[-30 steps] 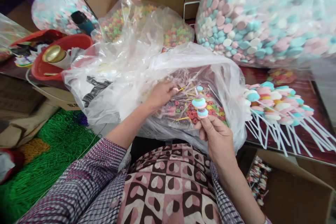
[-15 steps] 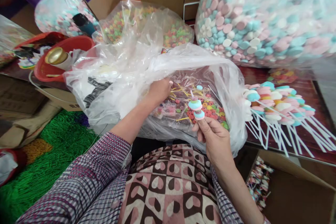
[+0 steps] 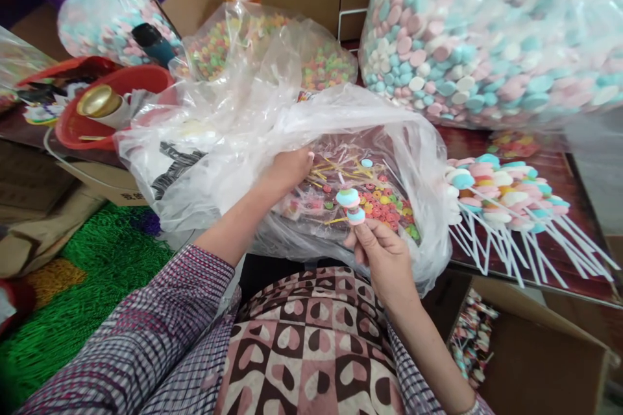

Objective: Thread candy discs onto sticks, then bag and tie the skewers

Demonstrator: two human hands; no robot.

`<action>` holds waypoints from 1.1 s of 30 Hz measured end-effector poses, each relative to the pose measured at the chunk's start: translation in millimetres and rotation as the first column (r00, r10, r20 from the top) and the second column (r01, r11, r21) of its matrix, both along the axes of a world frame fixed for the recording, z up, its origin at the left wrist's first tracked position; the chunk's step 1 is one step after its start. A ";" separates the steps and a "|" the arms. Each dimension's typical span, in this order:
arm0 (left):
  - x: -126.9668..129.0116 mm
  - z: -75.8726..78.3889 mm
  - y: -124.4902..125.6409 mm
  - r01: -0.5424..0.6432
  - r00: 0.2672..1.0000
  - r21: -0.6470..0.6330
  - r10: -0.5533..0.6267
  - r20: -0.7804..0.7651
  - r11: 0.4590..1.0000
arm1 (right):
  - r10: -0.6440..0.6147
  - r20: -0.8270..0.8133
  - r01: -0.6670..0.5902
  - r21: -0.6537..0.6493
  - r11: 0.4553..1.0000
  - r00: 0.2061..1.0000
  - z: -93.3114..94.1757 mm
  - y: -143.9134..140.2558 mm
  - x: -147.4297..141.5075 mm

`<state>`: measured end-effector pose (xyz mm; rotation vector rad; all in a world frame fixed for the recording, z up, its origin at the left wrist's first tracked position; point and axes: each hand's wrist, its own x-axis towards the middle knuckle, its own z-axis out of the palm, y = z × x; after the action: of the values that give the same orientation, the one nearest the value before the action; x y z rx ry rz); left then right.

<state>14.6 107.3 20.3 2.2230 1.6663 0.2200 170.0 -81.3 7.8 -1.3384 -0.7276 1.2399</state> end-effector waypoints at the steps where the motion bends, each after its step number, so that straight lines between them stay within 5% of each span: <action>1: -2.1 0.9 1.9 -0.014 1.000 -0.024 0.014 0.013 1.000 | 0.016 -0.009 -0.016 -0.003 1.000 1.000 -1.5 -0.7 -1.8; 10: 0.9 5.0 3.1 -0.017 0.972 -0.115 -0.010 -0.235 0.993 | 0.098 -0.093 -0.104 -0.058 0.993 0.991 -6.2 -4.0 -11.1; 18: -10.8 3.0 -0.3 -0.009 0.989 -0.091 -0.005 -0.151 0.996 | 0.058 -0.086 -0.062 -0.045 0.997 0.995 -2.3 1.0 -7.0; 22: -20.9 4.5 -11.2 0.078 0.980 0.001 -0.077 0.181 0.997 | -0.039 -0.033 0.041 0.041 0.998 0.999 1.7 24.3 -3.2; 26: -28.9 0.5 -29.2 0.131 0.799 0.112 -0.172 0.576 0.985 | -0.068 0.046 0.060 0.156 0.986 0.997 -2.0 55.2 -7.7; 30: -34.8 -4.5 -41.9 0.092 0.669 -0.040 -0.032 0.743 0.995 | -0.051 0.235 -0.001 0.216 0.976 0.971 -5.4 77.7 -18.3; 33: -37.5 -7.6 -44.0 0.167 0.613 -0.139 0.007 0.790 0.976 | -0.004 0.328 -0.088 0.264 0.960 0.945 -3.7 88.2 -26.8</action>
<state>-22.9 63.2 12.7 1.6361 1.0189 0.8390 143.2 6.9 4.2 -1.3115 -1.1260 0.9152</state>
